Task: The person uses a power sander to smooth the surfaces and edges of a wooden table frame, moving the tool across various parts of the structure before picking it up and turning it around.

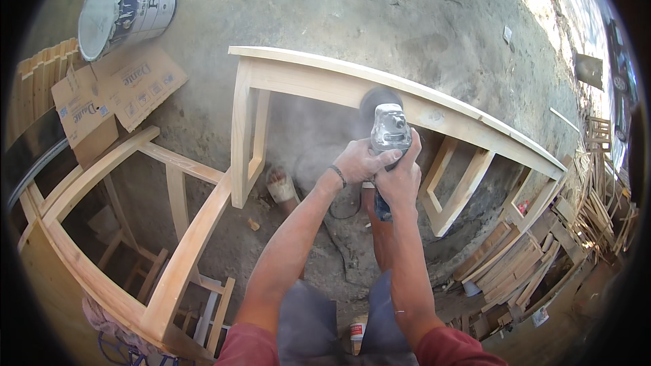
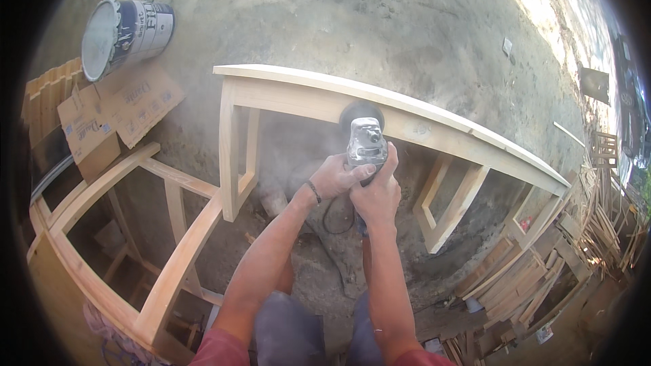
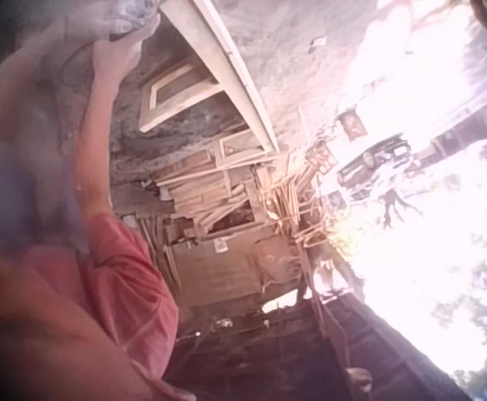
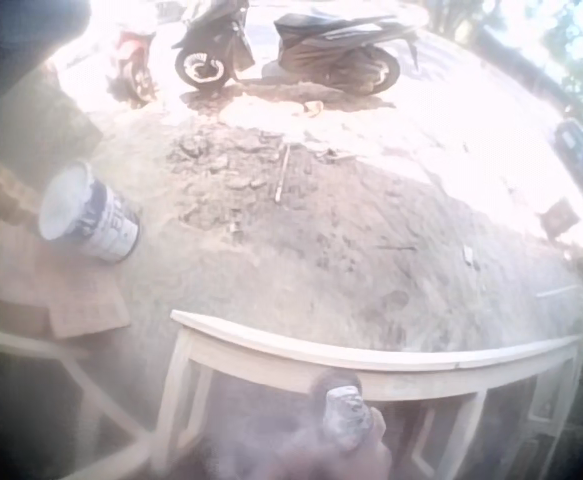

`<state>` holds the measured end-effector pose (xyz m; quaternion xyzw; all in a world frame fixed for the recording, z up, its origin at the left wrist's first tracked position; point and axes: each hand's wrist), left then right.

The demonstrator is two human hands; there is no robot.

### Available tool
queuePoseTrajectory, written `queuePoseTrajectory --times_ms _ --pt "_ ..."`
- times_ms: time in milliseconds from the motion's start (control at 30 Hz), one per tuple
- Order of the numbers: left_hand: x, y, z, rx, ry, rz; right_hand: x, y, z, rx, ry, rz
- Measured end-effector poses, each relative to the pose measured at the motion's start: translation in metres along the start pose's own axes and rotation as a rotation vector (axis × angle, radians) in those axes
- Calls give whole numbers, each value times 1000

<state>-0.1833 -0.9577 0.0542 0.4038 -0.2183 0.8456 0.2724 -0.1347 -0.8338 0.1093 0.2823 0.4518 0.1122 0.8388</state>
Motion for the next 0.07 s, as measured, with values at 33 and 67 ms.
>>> queuePoseTrajectory --times_ms 33,67 --pt "-3 -4 2 -34 26 -10 1 1 2 12 10 -45" --pt "-6 -5 1 -44 28 -5 1 1 0 11 33 -77"
Point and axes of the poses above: each hand's wrist, its own z-axis away from the middle knuckle, its own y-axis out of the back of the hand, x = y × z, and after that the axes turned 14 degrees about -z, right-handed
